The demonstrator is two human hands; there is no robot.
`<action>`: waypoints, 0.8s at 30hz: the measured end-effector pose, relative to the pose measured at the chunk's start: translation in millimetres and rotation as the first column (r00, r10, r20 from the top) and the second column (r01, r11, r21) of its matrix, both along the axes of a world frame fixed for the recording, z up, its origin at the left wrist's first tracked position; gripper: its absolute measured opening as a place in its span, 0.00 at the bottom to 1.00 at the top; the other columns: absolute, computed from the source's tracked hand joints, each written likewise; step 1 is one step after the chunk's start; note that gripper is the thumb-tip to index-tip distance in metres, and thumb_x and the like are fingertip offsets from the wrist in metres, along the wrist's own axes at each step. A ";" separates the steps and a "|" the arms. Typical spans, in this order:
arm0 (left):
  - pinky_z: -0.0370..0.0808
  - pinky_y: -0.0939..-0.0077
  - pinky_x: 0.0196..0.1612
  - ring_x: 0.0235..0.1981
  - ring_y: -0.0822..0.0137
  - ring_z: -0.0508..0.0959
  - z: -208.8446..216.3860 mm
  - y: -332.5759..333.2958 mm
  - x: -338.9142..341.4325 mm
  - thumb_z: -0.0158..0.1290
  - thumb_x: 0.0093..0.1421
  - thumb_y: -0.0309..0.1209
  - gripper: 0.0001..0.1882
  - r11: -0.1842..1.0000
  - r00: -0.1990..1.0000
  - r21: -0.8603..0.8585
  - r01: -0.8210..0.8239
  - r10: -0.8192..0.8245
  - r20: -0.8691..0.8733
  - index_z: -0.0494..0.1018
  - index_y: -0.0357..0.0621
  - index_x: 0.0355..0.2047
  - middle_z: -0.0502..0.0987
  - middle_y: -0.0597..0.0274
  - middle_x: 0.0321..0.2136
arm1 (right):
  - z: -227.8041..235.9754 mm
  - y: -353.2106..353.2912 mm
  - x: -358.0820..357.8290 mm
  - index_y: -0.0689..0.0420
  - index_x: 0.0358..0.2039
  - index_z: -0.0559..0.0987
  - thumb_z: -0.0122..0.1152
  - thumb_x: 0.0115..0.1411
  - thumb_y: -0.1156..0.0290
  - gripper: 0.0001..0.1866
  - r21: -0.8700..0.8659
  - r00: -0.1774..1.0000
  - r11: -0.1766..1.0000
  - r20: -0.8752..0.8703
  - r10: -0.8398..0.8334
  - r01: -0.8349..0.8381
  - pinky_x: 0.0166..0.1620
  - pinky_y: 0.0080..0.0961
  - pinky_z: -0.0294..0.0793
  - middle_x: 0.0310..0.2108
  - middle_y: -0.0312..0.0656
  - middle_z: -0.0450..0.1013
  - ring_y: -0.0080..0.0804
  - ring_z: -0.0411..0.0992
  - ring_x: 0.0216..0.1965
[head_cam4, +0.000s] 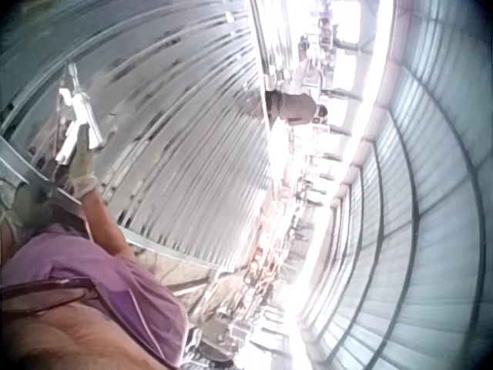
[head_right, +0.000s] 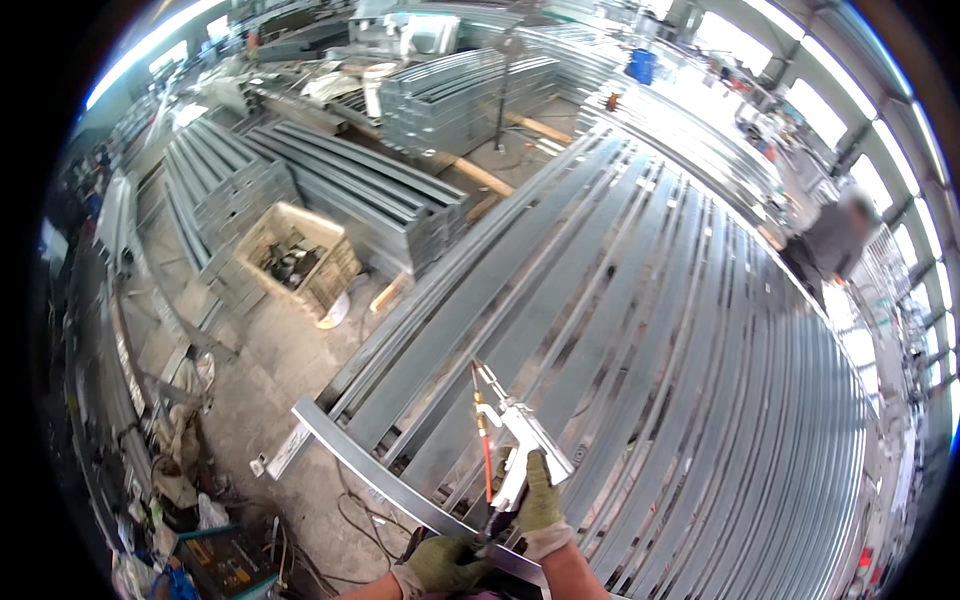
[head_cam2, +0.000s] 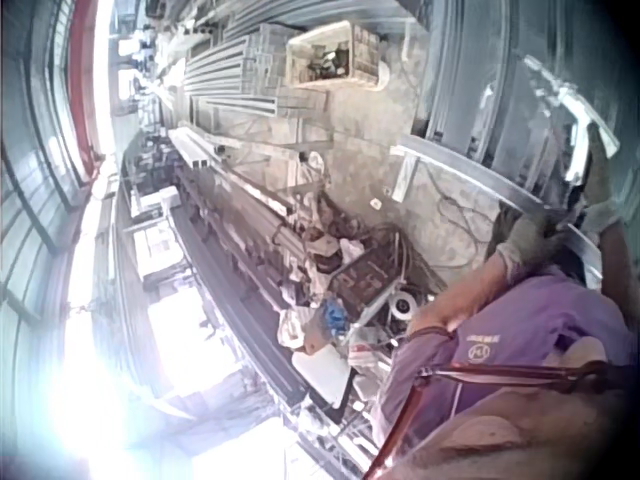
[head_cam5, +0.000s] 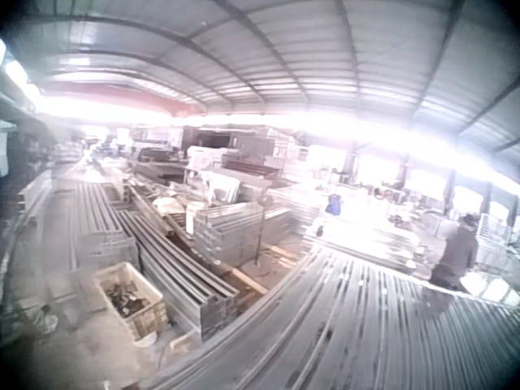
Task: The person welds a long metal frame using a handheld welding torch, moving steadily along the seam to join metal pieces. The person holds the frame with one hand while operating the torch with the other, producing sparks along the joint.
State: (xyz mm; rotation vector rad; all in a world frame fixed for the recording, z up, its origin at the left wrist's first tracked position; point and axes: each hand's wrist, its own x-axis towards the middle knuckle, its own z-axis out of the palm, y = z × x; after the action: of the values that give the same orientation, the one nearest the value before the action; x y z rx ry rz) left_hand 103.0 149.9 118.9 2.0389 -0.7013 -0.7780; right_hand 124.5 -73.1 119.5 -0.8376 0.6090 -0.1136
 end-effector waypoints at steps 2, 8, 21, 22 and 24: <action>0.80 0.54 0.40 0.35 0.44 0.85 -1.5 11.7 9.0 0.61 0.62 0.50 0.25 0.984 0.998 -0.173 -0.047 0.039 -0.048 0.79 0.44 0.50 0.84 0.47 0.33 | 12.8 -4.1 0.4 0.62 0.50 0.79 0.61 0.70 0.45 0.28 -0.081 0.998 0.995 -0.041 0.049 -0.052 0.33 0.27 0.82 0.34 0.39 0.80 0.29 0.79 0.31; 0.80 0.62 0.40 0.35 0.52 0.84 -48.4 104.6 93.7 0.59 0.66 0.33 0.15 0.653 0.607 -0.196 -0.731 0.754 0.249 0.79 0.38 0.50 0.84 0.45 0.34 | 27.2 -23.3 -1.1 0.59 0.55 0.79 0.62 0.71 0.52 0.24 -0.296 0.979 0.933 -0.070 0.191 -0.203 0.34 0.26 0.79 0.38 0.38 0.81 0.26 0.78 0.32; 0.76 0.47 0.48 0.44 0.39 0.81 -167.7 243.0 246.6 0.52 0.67 0.45 0.18 0.275 0.277 0.126 -0.953 0.627 0.728 0.79 0.44 0.45 0.83 0.44 0.42 | 31.6 -24.9 37.7 0.61 0.51 0.80 0.66 0.68 0.65 0.16 -0.345 0.870 0.799 -0.236 0.433 -0.492 0.34 0.26 0.76 0.33 0.36 0.78 0.26 0.76 0.31; 0.76 0.47 0.48 0.44 0.39 0.81 -172.0 241.5 252.0 0.51 0.68 0.46 0.19 0.252 0.273 0.134 -0.959 0.674 0.687 0.80 0.45 0.44 0.83 0.43 0.42 | 29.8 -24.7 41.9 0.61 0.52 0.80 0.66 0.68 0.64 0.17 -0.385 0.858 0.767 -0.259 0.444 -0.513 0.34 0.26 0.76 0.33 0.36 0.78 0.26 0.76 0.31; 0.77 0.47 0.48 0.44 0.38 0.82 -174.9 228.8 258.4 0.47 0.70 0.53 0.25 0.167 0.292 0.253 -0.953 0.731 0.616 0.81 0.45 0.42 0.83 0.43 0.41 | 34.6 -25.4 49.6 0.61 0.52 0.79 0.65 0.69 0.63 0.17 -0.462 0.837 0.698 -0.311 0.450 -0.547 0.33 0.26 0.76 0.34 0.37 0.78 0.26 0.76 0.31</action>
State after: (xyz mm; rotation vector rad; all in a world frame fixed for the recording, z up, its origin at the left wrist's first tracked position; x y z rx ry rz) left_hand 361.4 378.8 -56.0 2.6608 0.7728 0.1805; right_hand 174.0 -98.5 154.2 -1.5564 0.4923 0.3149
